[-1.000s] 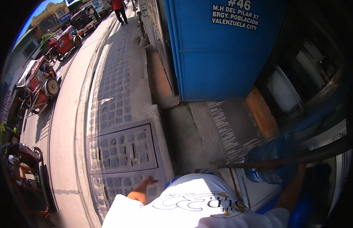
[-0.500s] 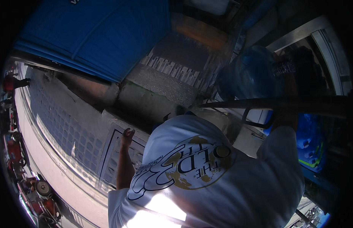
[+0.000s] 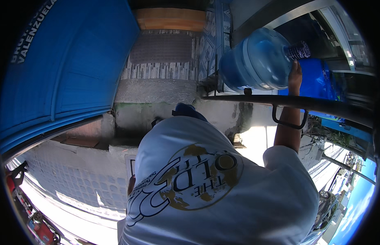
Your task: The person moves several blue and green plastic jerrycans into a vehicle, then fills a yellow jerrycan with water from a tap. They use a handheld device to test the water and pour some into a small cup.
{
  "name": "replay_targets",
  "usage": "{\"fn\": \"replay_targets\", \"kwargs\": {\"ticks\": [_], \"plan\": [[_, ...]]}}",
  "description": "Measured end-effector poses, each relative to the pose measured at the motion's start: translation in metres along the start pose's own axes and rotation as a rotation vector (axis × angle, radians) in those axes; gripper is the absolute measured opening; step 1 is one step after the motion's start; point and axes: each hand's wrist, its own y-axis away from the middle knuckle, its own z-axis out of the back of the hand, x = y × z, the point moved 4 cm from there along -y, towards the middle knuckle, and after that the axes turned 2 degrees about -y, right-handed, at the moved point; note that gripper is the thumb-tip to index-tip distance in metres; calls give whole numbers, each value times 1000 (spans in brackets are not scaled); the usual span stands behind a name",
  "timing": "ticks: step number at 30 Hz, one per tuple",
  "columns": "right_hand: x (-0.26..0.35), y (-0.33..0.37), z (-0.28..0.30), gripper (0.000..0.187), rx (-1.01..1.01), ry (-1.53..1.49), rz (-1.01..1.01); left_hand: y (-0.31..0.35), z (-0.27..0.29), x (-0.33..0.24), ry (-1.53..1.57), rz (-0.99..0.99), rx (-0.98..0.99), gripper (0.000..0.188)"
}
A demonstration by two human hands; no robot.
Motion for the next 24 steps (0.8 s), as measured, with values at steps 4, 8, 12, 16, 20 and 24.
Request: {"fn": "replay_targets", "kwargs": {"ticks": [4, 8, 12, 16, 20, 24], "plan": [[-7, 39, -2, 59, -266, 10, -265, -30, 98, -58, -67, 8, -99, 64], [-4, 35, 1, 56, -256, -125, -261, -76, 183, -216, -191, -284, -284, 64], [-7, 27, 10, 56, -212, -159, -312, -96, 187, -389, -292, -540, -280, 70], [-10, 9, 17, 57, -108, -128, -264, -96, 133, -540, -535, -676, -179, 73], [-8, 14, 16, 62, -166, -97, -347, -78, 54, -637, -694, -744, -35, 73], [8, 39, 5, 68, -301, -164, -509, -61, -15, -705, -796, -829, 144, 73]]}}
